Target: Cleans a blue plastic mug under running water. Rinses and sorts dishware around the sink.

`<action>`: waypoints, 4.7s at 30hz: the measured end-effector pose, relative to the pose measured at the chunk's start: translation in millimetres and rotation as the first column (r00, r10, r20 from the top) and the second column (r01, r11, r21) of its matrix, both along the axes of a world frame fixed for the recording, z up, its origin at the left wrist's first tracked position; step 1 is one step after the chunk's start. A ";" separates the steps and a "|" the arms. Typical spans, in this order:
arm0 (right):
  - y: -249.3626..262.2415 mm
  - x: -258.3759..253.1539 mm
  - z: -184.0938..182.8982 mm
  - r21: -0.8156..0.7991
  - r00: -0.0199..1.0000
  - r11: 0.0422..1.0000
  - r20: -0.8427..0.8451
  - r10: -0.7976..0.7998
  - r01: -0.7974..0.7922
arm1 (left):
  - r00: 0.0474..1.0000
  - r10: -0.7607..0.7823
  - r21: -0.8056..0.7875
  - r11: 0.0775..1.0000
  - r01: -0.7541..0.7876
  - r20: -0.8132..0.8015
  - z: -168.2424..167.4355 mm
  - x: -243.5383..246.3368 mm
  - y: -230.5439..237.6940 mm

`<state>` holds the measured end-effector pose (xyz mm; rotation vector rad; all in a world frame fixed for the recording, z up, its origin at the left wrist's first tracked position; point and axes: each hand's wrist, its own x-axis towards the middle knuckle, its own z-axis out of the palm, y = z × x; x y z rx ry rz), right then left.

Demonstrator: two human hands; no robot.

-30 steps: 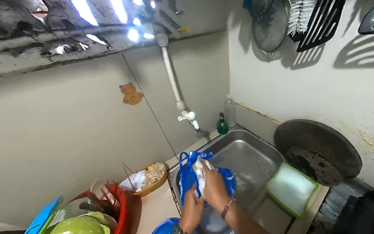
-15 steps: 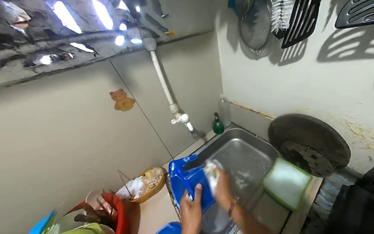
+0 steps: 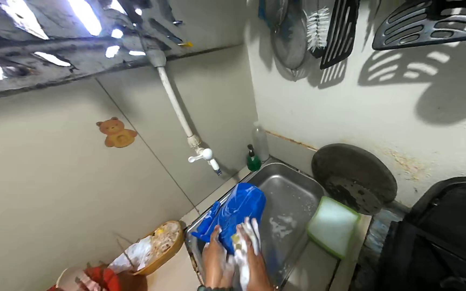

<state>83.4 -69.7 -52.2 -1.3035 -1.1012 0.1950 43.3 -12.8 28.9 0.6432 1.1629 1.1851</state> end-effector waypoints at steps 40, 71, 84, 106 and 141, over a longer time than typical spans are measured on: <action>200.7 84.4 155.3 0.088 0.599 0.955 -0.761 0.248 -0.283 | 0.674 -0.561 -0.181 0.816 0.550 -0.481 5.5 49.6 185.3; 204.3 114.1 83.8 -0.722 0.865 0.476 -0.423 0.271 -0.502 | 0.999 -0.048 0.041 0.998 0.047 0.019 -21.8 -68.3 66.9; 197.3 80.8 95.2 -0.787 0.904 0.617 0.276 0.325 0.018 | 0.824 -0.366 0.155 0.870 0.468 -0.433 -64.1 -47.6 67.3; 194.4 122.2 80.4 -0.493 0.745 0.587 -0.582 0.326 -0.642 | 0.388 -0.392 0.020 0.682 0.731 -0.834 -1.6 -12.5 176.8; 157.6 138.7 86.4 -0.741 0.941 0.581 -0.292 0.170 -0.335 | 0.448 -0.541 -0.167 0.750 0.640 -0.712 15.2 75.5 202.5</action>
